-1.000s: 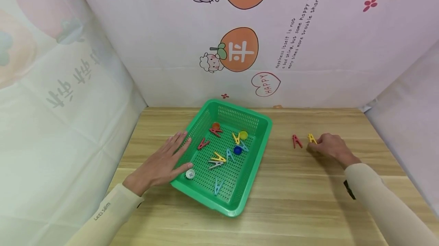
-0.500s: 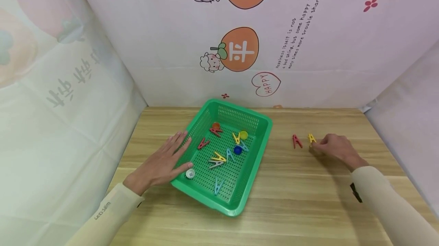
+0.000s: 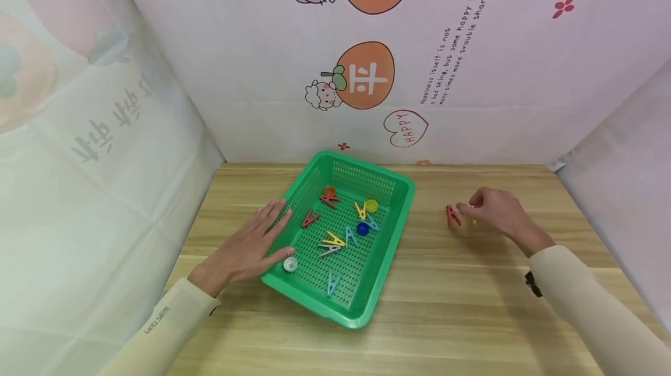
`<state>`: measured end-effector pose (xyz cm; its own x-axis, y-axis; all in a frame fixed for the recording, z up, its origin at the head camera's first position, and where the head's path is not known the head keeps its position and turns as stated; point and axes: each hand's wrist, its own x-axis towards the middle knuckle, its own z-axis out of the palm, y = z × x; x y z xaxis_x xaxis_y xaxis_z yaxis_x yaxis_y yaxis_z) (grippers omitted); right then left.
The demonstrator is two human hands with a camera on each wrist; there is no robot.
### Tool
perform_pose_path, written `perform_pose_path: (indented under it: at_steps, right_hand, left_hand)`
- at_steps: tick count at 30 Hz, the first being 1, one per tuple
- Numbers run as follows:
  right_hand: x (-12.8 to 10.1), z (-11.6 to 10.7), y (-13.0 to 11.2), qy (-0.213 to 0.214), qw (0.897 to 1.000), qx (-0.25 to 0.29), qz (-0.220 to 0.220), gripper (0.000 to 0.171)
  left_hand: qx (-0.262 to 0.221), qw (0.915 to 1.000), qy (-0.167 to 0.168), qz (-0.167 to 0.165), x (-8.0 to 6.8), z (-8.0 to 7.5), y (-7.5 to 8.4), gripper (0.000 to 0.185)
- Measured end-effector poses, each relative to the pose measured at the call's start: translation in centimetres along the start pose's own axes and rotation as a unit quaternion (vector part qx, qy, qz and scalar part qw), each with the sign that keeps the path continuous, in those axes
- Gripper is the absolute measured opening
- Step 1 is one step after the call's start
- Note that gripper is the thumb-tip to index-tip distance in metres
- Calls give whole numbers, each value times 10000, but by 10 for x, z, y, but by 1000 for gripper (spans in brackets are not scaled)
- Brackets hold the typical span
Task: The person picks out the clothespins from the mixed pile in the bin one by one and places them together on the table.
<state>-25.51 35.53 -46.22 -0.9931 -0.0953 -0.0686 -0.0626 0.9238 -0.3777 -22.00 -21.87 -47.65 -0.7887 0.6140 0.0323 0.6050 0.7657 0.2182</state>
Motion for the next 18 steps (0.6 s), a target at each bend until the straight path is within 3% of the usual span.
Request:
perform_pose_path:
  at_steps: [9, 18]
  right_hand:
    - [10, 0, -64, 177, 9984, 26, -533, 52]
    - [15, -2, -96, 306, 9964, 18, -786, 48]
  left_hand:
    - [-11, 10000, -72, -4, 0, 0, -1, 86]
    - [12, 9999, -100, -4, 1, -1, -2, 86]
